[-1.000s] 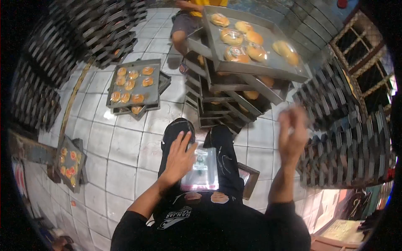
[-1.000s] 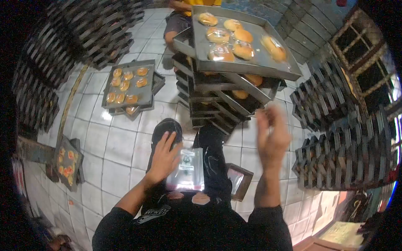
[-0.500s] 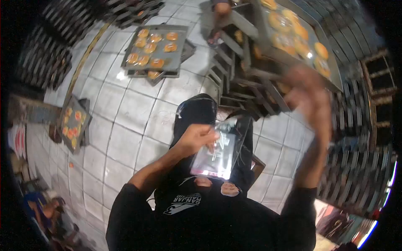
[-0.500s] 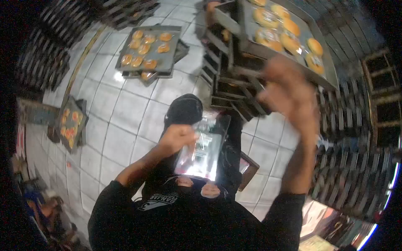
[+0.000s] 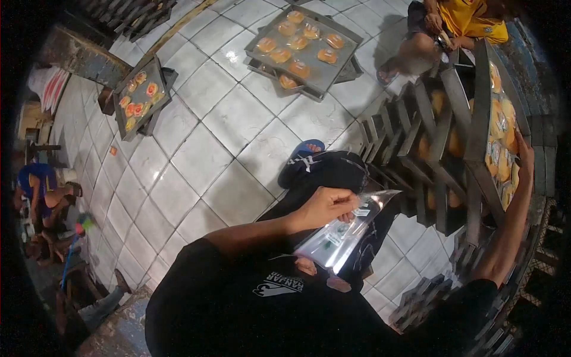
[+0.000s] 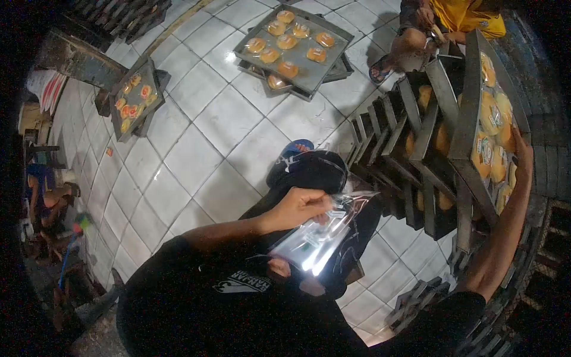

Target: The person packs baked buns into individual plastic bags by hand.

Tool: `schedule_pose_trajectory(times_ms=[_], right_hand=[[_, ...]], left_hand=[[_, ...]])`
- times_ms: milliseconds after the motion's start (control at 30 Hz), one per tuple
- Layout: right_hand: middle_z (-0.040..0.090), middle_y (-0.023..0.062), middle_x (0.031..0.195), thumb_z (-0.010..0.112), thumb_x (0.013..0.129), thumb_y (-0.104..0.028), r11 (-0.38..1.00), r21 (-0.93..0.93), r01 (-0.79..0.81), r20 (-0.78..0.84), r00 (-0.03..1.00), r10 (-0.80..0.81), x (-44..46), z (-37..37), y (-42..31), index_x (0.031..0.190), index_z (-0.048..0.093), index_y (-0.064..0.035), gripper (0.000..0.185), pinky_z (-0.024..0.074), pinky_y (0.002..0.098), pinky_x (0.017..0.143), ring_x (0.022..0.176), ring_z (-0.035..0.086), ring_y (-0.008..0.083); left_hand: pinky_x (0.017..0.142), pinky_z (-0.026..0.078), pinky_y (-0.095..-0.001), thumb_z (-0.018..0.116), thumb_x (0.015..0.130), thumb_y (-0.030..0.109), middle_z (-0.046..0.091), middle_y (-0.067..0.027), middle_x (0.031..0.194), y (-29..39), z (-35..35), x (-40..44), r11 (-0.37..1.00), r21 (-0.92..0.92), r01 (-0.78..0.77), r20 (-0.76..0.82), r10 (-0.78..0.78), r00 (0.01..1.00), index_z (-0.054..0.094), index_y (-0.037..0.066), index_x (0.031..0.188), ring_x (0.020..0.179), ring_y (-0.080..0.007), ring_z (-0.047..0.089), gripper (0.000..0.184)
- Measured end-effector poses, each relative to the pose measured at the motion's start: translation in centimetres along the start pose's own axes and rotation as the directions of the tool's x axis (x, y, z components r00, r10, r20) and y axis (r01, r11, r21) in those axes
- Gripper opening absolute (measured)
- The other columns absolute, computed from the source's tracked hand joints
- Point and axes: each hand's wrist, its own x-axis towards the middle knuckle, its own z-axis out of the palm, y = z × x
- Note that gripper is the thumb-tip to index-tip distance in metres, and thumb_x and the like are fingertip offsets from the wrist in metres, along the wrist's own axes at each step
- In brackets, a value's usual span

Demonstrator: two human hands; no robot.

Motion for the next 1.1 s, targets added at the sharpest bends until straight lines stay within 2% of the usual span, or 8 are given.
schedule_pose_trajectory(times_ms=[133,233,367,467,600,867,1000,1100], right_hand=[[0.061,0.0138,0.124,0.077,0.087,-0.059,0.941,0.249,0.231,0.122,0.956,-0.267,-5.4,-0.4,-1.6,0.135,0.057,-0.0002,0.079,0.0493,0.0361,0.098,0.113,0.063,0.0245],[0.059,0.0154,0.134,0.078,0.093,-0.039,0.789,0.284,0.545,-0.24,0.837,-0.492,-11.2,-1.8,-2.6,0.143,0.05,0.0013,0.07,0.0488,0.0382,0.102,0.124,0.06,0.0271],[0.066,0.0092,0.115,0.075,0.096,-0.03,0.385,0.875,0.294,-0.076,0.869,-0.49,-27.3,-3.0,-2.4,0.13,0.059,0.0003,0.048,0.0538,0.0346,0.091,0.108,0.064,0.0183],[0.067,0.0071,0.11,0.076,0.09,-0.012,0.583,0.775,0.245,0.055,0.893,-0.447,-44.9,4.6,-5.5,0.123,0.062,-0.0018,0.037,0.0536,0.0324,0.087,0.103,0.064,0.0145],[0.065,0.0182,0.12,0.079,0.066,0.01,0.315,0.487,0.814,-0.209,0.459,-0.863,-52.8,14.4,-3.1,0.118,0.064,-0.0041,0.057,0.0542,0.0426,0.099,0.119,0.063,0.0399],[0.069,0.0166,0.118,0.076,0.065,0.006,0.442,0.212,0.872,-0.375,0.49,-0.787,-53.4,14.4,-2.0,0.119,0.064,-0.0011,0.056,0.048,0.0477,0.105,0.119,0.064,0.036],[0.059,0.0238,0.139,0.068,0.082,-0.001,0.49,0.376,0.786,-0.074,0.553,-0.83,-57.2,18.2,-2.8,0.137,0.055,0.001,0.057,0.0277,0.058,0.12,0.134,0.055,0.0383],[0.052,0.0234,0.147,0.063,0.088,-0.002,0.491,0.221,0.842,-0.092,0.52,-0.849,-55.2,20.5,-2.2,0.145,0.048,0.0026,0.059,0.0218,0.0602,0.122,0.142,0.047,0.0384]], left_hand=[[0.07,0.056,-0.0254,0.055,0.108,0.021,0.071,-0.0083,0.09,0.3,-0.1,0.4,0.993,-0.121,-0.004,-0.04,-0.001,0.999,0.064,0.0,0.117,0.077,-0.0121,0.07,0.024],[0.075,0.059,-0.0298,0.053,0.108,0.019,0.071,-0.0101,0.098,1.6,0.0,0.7,0.96,-0.279,-0.006,-0.128,-0.031,0.991,0.061,0.003,0.116,0.08,-0.0183,0.073,0.019],[0.083,0.062,-0.0419,0.062,0.103,0.017,0.07,-0.0106,0.102,2.8,-2.2,4.3,0.805,-0.592,-0.033,-0.197,-0.105,0.975,0.06,0.006,0.108,0.096,-0.0285,0.073,0.013],[0.087,0.06,-0.0439,0.069,0.099,0.02,0.066,-0.009,0.097,4.1,-2.9,7.7,0.763,-0.642,-0.069,-0.309,-0.176,0.935,0.06,0.005,0.103,0.101,-0.032,0.072,0.017],[0.09,0.059,-0.0467,0.07,0.098,0.023,0.066,-0.0122,0.099,4.3,-0.7,9.4,0.759,-0.639,0.127,-0.133,-0.272,0.953,0.06,0.005,0.105,0.102,-0.0319,0.07,0.022],[0.1,0.053,-0.0437,0.049,0.105,0.04,0.069,-0.0143,0.118,6.1,5.5,3.3,0.829,-0.473,0.299,0.128,-0.271,0.954,0.061,0.004,0.121,0.108,-0.0286,0.069,0.041],[0.106,0.05,-0.0465,0.047,0.106,0.035,0.068,-0.0154,0.128,4.0,0.8,3.6,0.685,-0.669,0.288,0.1,-0.302,0.948,0.062,0.006,0.13,0.119,-0.0306,0.065,0.041],[0.115,0.042,-0.0418,0.052,0.108,0.031,0.06,-0.0119,0.14,1.0,3.7,0.9,0.897,-0.434,-0.084,-0.074,0.058,0.996,0.051,0.007,0.144,0.131,-0.0264,0.057,0.043]])
